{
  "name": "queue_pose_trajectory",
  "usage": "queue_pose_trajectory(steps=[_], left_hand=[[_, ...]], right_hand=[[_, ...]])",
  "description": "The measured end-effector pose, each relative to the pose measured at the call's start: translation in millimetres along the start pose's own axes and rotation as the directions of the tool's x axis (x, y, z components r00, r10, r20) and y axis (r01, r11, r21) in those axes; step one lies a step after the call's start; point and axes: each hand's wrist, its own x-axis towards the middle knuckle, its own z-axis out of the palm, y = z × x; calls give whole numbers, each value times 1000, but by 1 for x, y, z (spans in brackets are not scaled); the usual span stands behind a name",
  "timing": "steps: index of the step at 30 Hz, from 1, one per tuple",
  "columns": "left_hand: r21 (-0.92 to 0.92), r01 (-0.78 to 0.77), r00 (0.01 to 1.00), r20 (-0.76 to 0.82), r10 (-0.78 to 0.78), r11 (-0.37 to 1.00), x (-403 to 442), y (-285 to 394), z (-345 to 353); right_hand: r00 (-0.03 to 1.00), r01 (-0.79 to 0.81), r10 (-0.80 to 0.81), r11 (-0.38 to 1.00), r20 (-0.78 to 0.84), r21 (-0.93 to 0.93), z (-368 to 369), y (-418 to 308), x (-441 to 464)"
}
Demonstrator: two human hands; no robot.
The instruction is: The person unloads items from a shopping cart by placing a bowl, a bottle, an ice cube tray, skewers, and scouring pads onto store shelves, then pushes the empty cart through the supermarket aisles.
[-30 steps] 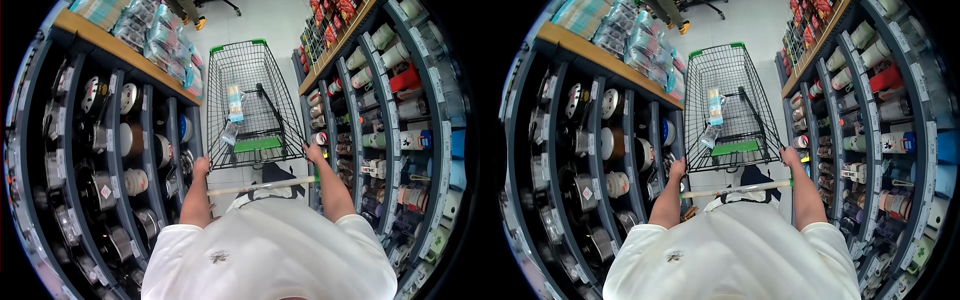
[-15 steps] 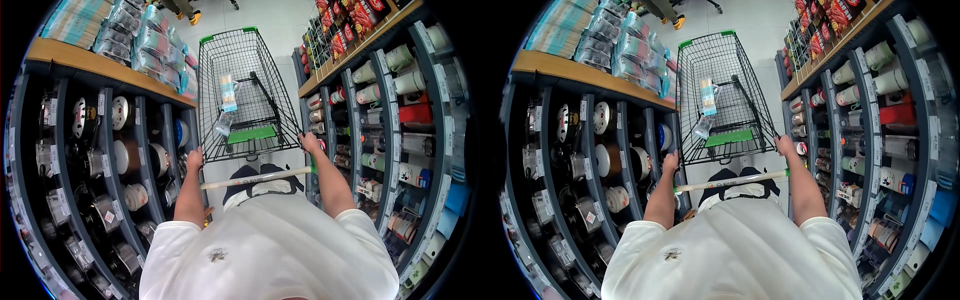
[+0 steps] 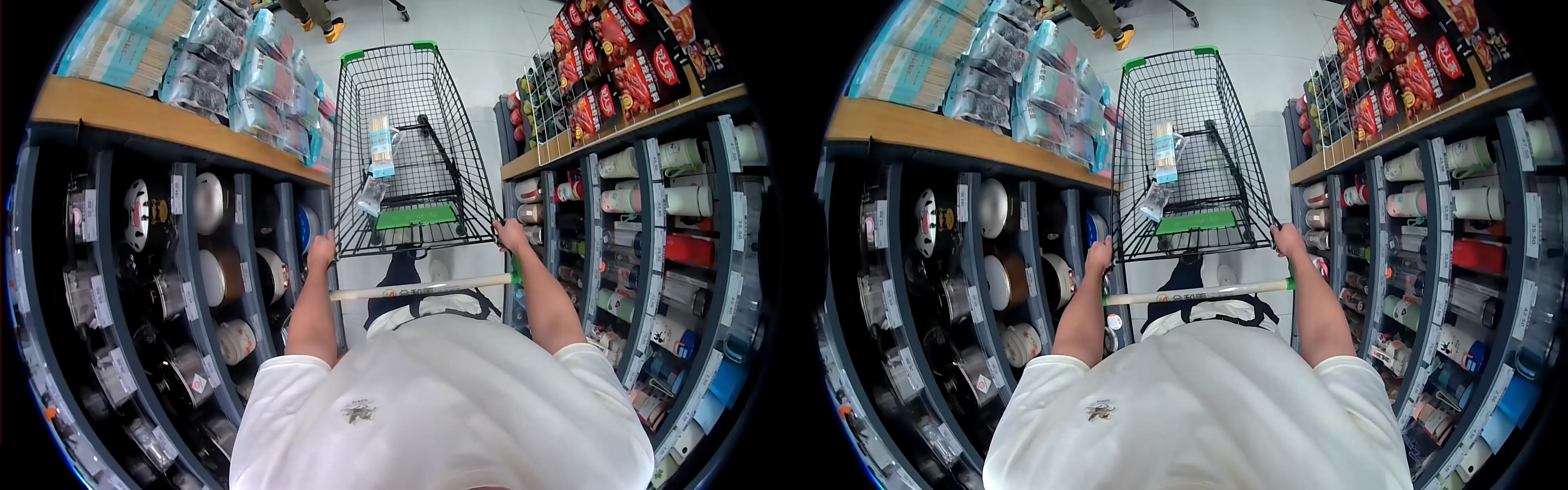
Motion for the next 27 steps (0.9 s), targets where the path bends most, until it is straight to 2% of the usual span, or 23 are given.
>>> queue_pose_trajectory(steps=[2,5,6,11,13,14,20,24,25,27], left_hand=[[-48,35,998,47,-33,998,3,23,-27],[-88,74,995,72,-68,993,54,9,-18],[-50,45,998,56,-42,998,51,19,-30],[-95,71,990,125,-59,993,72,43,-57],[-101,21,996,93,-12,995,74,54,-70],[-145,80,990,125,-62,986,74,61,-75],[-87,-42,999,14,43,995,95,75,-84],[-104,-58,998,-8,57,993,98,95,-96],[-95,-25,999,36,28,995,101,102,-98],[-86,-35,999,-2,35,996,103,114,-102]], right_hand=[[1000,-1,2,999,-28,33,4,-10,13],[1000,-6,7,998,-17,57,5,-26,31],[1000,-17,17,998,-2,60,4,-32,36],[999,-50,48,994,23,98,1,-52,65],[999,-39,37,993,13,116,0,-63,73],[999,-46,45,994,3,102,-2,-67,77],[999,-28,30,995,-21,100,-13,-92,90],[999,-38,39,993,-9,110,-23,-104,102],[999,-44,44,993,3,112,-27,-106,107],[999,-40,40,994,1,106,-34,-105,123]])
